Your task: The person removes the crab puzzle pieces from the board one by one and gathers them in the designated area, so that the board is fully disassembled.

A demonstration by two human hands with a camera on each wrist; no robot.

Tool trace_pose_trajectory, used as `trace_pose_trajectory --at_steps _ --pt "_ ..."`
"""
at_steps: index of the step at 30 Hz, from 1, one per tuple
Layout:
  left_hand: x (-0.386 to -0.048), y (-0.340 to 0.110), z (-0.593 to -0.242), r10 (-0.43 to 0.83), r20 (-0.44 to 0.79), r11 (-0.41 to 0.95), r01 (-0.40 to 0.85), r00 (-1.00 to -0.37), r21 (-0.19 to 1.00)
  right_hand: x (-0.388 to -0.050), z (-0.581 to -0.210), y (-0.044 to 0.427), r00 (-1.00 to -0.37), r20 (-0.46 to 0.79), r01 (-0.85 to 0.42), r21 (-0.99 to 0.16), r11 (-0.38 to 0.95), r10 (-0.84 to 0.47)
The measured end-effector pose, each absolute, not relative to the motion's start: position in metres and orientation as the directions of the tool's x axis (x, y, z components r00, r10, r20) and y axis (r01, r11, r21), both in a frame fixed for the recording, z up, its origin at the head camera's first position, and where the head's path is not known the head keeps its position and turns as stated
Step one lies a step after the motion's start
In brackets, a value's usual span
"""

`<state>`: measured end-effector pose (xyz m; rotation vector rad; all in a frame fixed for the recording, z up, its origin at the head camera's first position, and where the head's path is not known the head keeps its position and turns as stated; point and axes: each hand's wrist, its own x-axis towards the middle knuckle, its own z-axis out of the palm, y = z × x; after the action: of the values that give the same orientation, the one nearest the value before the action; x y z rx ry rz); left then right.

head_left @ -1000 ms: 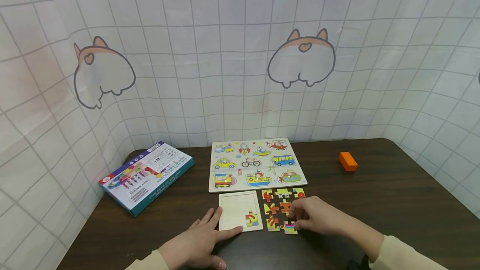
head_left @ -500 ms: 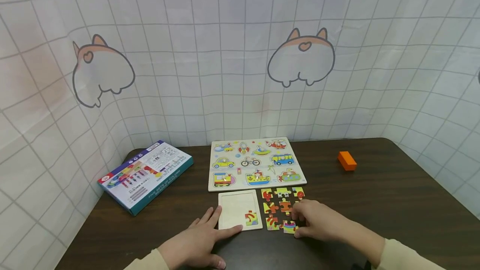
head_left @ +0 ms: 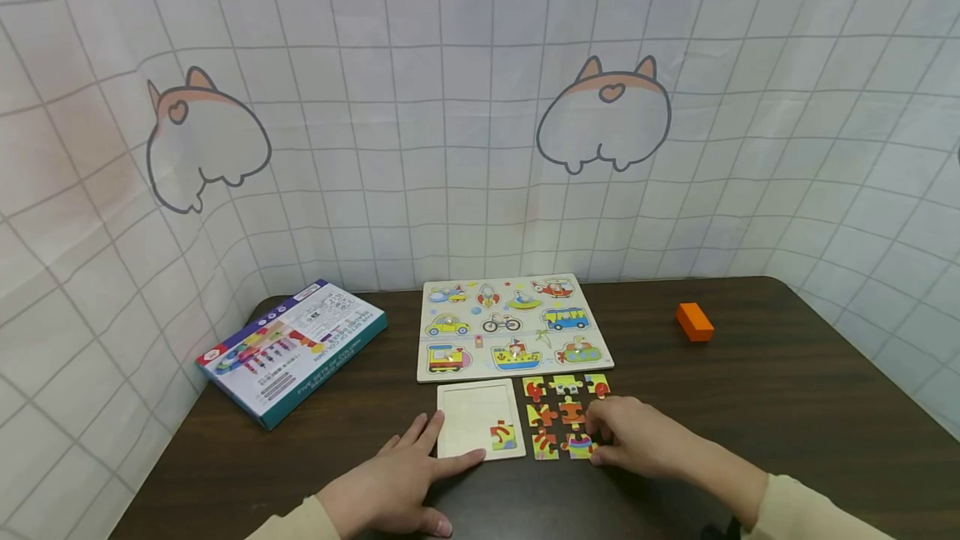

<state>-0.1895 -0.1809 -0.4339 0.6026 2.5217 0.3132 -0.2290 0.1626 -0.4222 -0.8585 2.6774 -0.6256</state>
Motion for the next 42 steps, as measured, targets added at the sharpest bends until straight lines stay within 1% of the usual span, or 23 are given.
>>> trace_pose_trajectory --at_steps 1,5,12,16,26,36,39,42 --pt "-0.190 -0.181 -0.433 0.483 -0.441 0.871 0.362 -0.757 0.332 -0.229 -0.422 0.163 -0.792 -0.110 -0.489 -0.476 0.731 -0.601" --pt "-0.190 -0.181 -0.434 0.474 -0.437 0.875 0.355 -0.765 0.328 -0.228 -0.423 0.163 -0.794 -0.106 -0.486 -0.480 0.730 -0.599" --pt "-0.201 -0.190 -0.463 0.504 -0.387 0.858 0.397 -0.772 0.326 -0.228 -0.424 0.164 -0.793 -0.097 -0.487 -0.493 0.721 -0.602" --pt "-0.204 -0.192 -0.472 0.510 -0.376 0.856 0.414 -0.774 0.309 -0.228 -0.424 0.164 -0.790 -0.089 -0.492 -0.497 0.715 -0.606" --pt "-0.200 -0.190 -0.465 0.494 -0.387 0.866 0.397 -0.779 0.305 -0.229 -0.425 0.163 -0.795 -0.094 -0.484 -0.498 0.720 -0.599" --pt "-0.202 -0.192 -0.469 0.500 -0.389 0.861 0.397 -0.774 0.316 -0.228 -0.425 0.163 -0.795 -0.093 -0.484 -0.499 0.719 -0.600" --pt "-0.200 -0.190 -0.464 0.498 -0.391 0.862 0.393 -0.774 0.321 -0.228 -0.425 0.163 -0.794 -0.092 -0.484 -0.501 0.717 -0.601" --pt "-0.196 -0.186 -0.452 0.485 -0.404 0.869 0.375 -0.776 0.323 -0.228 -0.425 0.163 -0.794 -0.094 -0.483 -0.501 0.718 -0.600"
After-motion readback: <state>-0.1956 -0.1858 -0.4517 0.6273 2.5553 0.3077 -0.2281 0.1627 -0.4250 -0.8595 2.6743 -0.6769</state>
